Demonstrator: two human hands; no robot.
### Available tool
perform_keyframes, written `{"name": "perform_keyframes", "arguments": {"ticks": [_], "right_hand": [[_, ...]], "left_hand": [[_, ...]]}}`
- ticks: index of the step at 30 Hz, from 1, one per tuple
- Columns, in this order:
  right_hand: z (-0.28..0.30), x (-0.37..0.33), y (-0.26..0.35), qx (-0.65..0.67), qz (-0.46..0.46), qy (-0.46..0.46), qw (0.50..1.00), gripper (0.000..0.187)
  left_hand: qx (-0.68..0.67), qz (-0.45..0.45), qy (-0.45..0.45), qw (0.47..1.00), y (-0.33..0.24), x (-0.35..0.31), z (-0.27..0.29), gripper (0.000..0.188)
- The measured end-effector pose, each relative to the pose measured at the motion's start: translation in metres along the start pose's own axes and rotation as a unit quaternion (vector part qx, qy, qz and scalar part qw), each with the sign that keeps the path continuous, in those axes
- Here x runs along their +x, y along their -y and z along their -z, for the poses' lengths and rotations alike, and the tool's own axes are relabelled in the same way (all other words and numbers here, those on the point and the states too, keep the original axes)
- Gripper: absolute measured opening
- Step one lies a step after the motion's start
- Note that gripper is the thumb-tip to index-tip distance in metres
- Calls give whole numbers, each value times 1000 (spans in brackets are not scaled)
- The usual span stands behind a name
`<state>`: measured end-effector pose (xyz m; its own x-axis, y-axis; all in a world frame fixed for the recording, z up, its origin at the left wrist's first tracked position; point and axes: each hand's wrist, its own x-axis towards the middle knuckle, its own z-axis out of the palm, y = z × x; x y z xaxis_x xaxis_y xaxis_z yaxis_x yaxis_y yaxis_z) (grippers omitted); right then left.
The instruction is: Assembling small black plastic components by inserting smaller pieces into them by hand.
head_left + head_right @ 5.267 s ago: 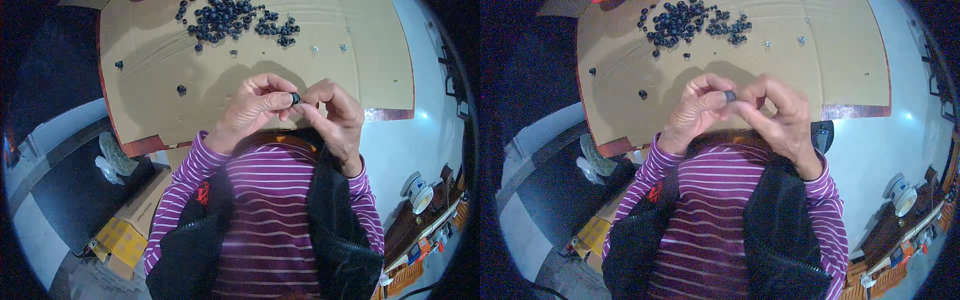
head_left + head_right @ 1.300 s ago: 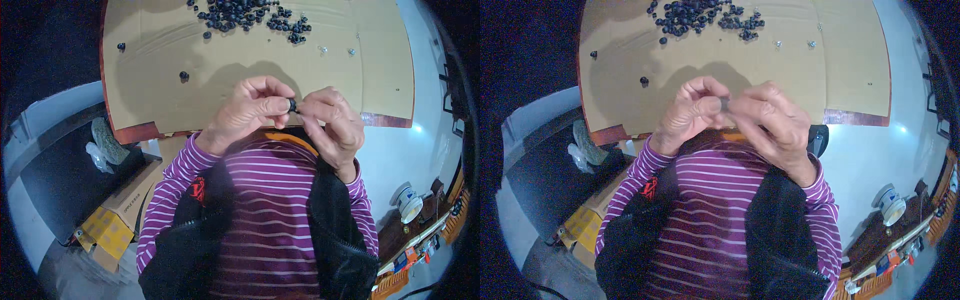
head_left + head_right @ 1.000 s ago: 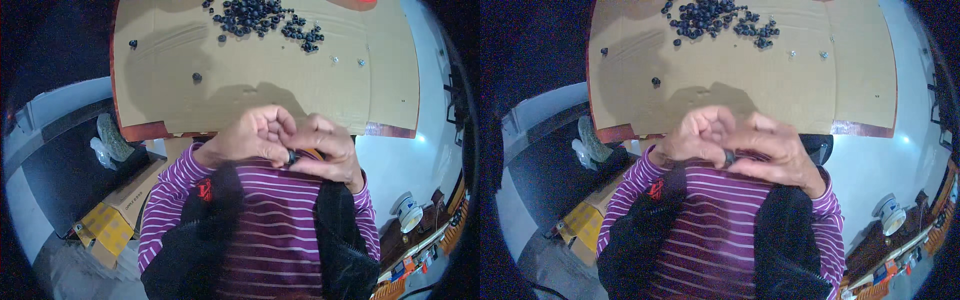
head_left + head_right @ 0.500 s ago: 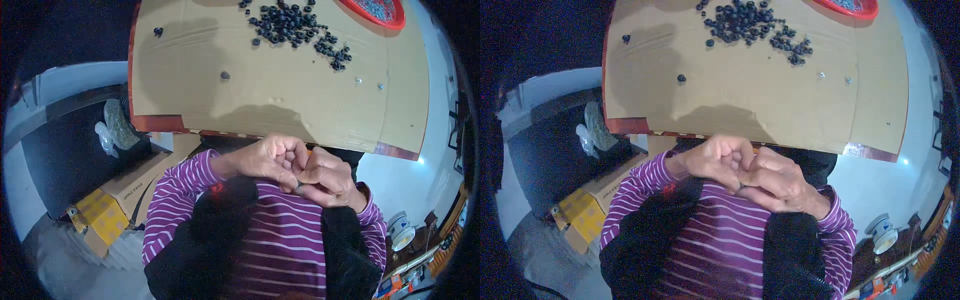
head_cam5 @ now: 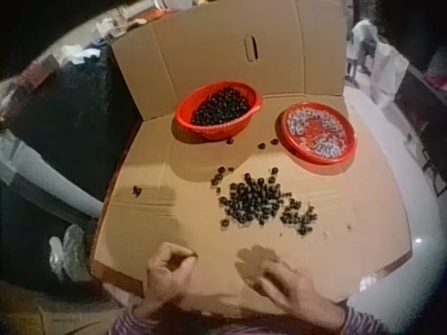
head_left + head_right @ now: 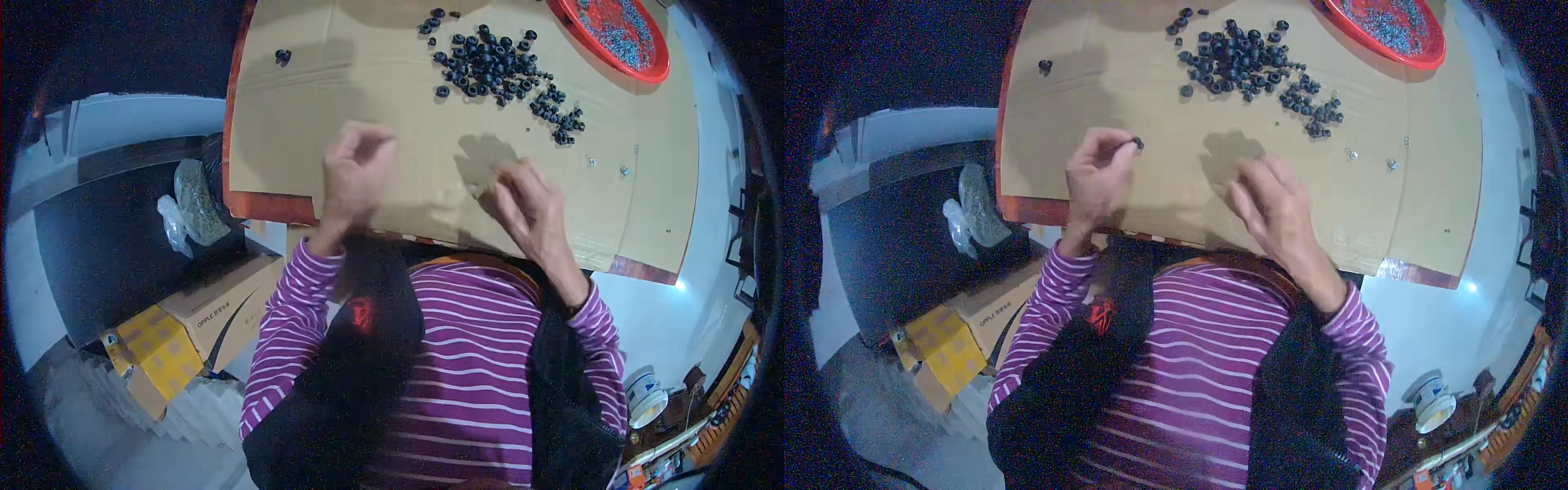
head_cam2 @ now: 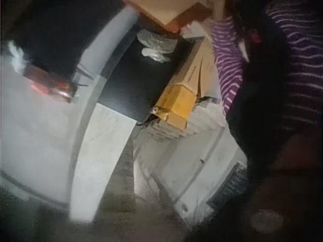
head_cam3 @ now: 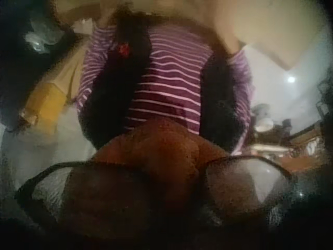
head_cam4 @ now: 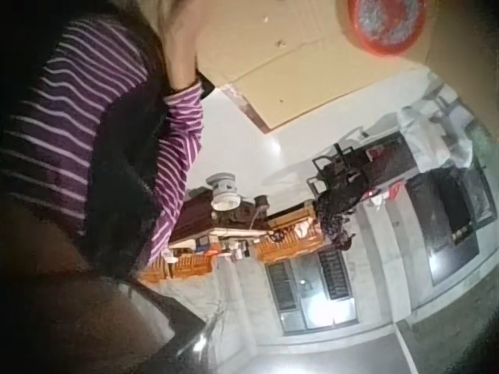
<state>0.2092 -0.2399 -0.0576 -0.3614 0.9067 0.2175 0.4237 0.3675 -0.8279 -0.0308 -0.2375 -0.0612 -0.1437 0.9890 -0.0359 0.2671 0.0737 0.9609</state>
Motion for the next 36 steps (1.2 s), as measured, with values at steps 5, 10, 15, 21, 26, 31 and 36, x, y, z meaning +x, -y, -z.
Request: {"name": "perform_keyframes", "arguments": {"ticks": [5,10,15,21,26,31,36], "right_hand": [[-26,75,-4,-283,157,-46,945,25],[-53,103,-22,-393,183,-35,901,20],[-40,88,-24,-282,190,-67,938,12],[11,36,-2,281,-178,-51,942,17],[28,4,7,326,-107,-70,937,20],[42,-8,8,174,12,-93,980,22],[45,-14,7,91,90,-143,981,24]], "left_hand": [[78,-30,-94,992,29,22,6,9],[279,-160,-97,942,24,30,2,9],[193,-127,-97,968,35,28,4,18],[192,-170,-76,964,-12,12,-23,20],[-179,111,193,958,-53,-4,-67,19],[-447,209,322,808,-52,-10,-90,23],[-436,226,339,803,-50,-13,-98,24]]}}
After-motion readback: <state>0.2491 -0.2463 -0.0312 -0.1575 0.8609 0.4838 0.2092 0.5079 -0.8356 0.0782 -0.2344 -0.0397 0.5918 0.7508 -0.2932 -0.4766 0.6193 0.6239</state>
